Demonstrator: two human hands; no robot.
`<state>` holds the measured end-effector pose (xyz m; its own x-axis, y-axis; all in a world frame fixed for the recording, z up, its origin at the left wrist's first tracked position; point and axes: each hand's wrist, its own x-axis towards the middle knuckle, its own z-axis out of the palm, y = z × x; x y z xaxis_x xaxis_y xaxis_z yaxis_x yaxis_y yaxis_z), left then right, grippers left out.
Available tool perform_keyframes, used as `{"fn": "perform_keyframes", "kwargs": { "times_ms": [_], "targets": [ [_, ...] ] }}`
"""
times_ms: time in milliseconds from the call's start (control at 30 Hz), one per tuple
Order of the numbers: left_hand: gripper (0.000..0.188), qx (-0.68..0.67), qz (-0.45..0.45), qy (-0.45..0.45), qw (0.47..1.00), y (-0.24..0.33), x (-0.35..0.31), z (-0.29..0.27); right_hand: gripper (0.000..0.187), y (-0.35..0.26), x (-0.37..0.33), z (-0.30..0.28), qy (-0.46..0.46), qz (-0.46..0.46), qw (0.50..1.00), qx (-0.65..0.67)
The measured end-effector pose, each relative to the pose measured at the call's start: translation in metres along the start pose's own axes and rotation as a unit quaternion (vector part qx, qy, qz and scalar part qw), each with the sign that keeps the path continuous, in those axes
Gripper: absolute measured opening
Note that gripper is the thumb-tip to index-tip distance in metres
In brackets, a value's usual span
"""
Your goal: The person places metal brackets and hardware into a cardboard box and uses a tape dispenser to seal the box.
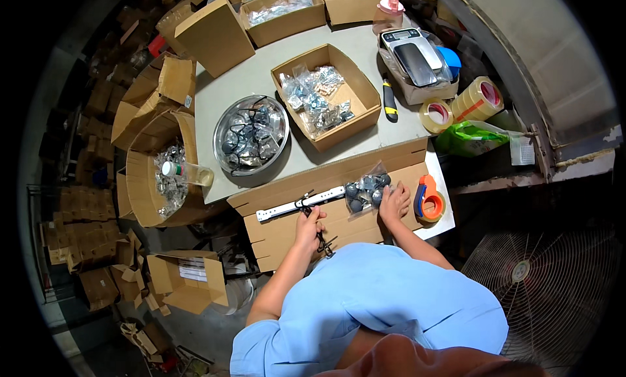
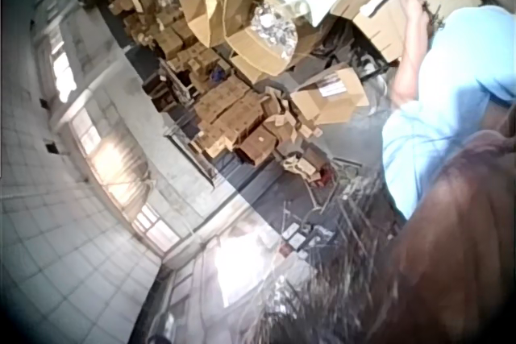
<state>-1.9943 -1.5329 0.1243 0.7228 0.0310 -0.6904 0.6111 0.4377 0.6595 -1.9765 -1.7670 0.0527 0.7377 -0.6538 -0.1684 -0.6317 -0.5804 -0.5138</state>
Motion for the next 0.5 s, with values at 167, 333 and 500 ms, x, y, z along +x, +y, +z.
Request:
{"fn": "perform_keyframes", "kwargs": {
  "times_ms": [167,333,500],
  "targets": [
    [0.015,-0.004,-0.009,0.017,1.0,-0.001,0.001,-0.008,0.051,0.0,-0.009,-0.081,0.041,-0.142,0.978,-0.144],
    [0.014,0.018,0.007,-0.002,1.0,0.017,0.003,0.01,0.031,0.074,0.028,-0.097,-0.062,-0.164,0.97,-0.171],
    [0.012,0.024,0.019,-0.042,0.999,0.026,0.012,0.018,0.021,0.013,0.062,-0.12,0.011,-0.301,0.953,-0.027]
  ]
}}
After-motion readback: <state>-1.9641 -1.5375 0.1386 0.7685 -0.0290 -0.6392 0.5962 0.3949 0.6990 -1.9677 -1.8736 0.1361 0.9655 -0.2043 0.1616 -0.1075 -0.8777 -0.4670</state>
